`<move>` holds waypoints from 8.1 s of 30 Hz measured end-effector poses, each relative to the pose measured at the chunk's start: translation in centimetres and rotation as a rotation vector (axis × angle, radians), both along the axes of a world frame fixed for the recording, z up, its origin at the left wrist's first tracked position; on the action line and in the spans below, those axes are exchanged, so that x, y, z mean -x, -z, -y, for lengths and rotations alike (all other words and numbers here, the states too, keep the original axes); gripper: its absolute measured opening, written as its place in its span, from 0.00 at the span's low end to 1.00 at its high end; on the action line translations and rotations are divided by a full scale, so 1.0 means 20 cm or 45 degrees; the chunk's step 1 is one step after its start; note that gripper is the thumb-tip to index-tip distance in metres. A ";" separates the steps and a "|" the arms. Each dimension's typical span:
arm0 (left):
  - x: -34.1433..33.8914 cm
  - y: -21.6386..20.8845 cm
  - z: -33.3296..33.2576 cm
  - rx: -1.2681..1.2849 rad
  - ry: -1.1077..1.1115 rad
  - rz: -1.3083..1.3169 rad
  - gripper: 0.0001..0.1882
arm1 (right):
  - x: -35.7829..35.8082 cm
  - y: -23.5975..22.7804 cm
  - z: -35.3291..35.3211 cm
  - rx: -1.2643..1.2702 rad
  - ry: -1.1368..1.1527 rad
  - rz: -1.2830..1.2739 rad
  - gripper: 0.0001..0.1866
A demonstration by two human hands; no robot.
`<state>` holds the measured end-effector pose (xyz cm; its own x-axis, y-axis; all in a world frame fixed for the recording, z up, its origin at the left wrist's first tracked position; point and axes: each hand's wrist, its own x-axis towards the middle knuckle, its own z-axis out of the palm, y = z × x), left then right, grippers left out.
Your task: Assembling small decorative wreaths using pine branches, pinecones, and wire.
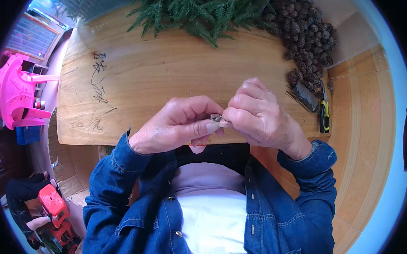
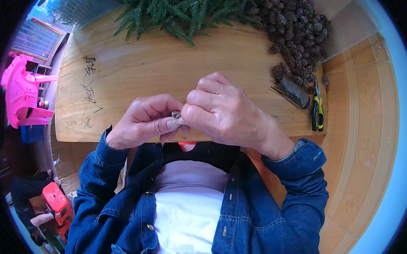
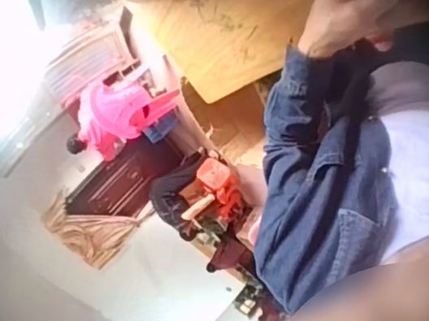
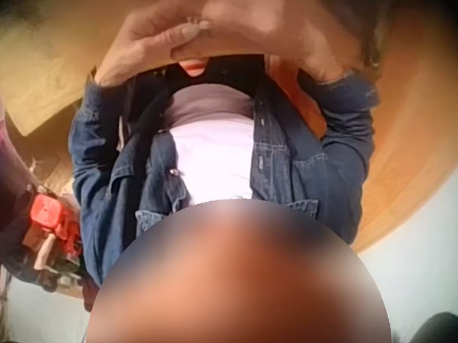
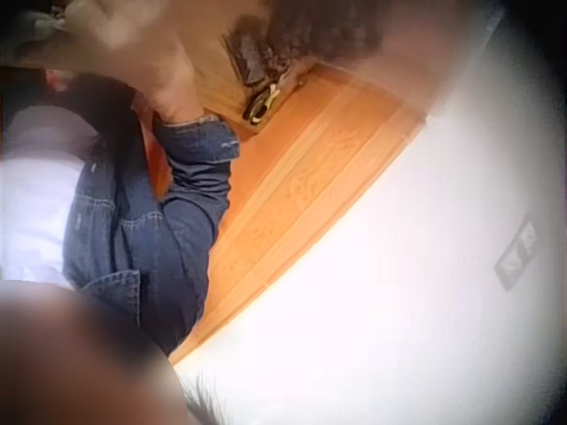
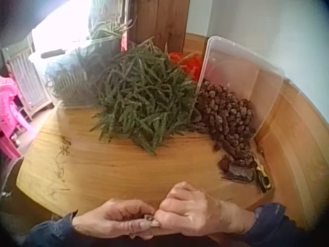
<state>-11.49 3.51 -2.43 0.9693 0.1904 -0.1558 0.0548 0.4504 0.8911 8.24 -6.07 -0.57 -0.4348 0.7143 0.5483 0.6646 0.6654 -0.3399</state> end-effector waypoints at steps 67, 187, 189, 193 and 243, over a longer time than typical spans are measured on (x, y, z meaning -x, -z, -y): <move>-0.82 -0.18 -0.57 -2.665 -0.628 -0.220 0.13 | -0.21 0.12 0.06 0.549 0.616 -1.257 0.12; -0.01 0.05 0.00 -0.072 -1.118 0.132 0.14 | 0.36 0.06 -0.02 1.098 0.203 -1.599 0.12; -0.02 0.04 0.01 -0.065 -1.124 0.132 0.14 | 0.34 0.08 -0.05 0.927 0.161 -1.540 0.13; 0.00 0.04 0.01 -0.078 -1.106 0.135 0.14 | 0.30 0.07 -0.11 0.740 0.299 -1.399 0.13; 0.07 0.06 0.09 -0.159 -1.071 0.193 0.12 | 0.44 0.25 -0.04 0.497 0.422 -1.497 0.12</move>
<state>-12.83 1.64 -3.60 0.5069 0.8614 0.0337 -0.3762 0.1859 0.9077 -0.58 -5.24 -5.56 0.3948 0.8944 0.2105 -0.0529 0.2508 -0.9666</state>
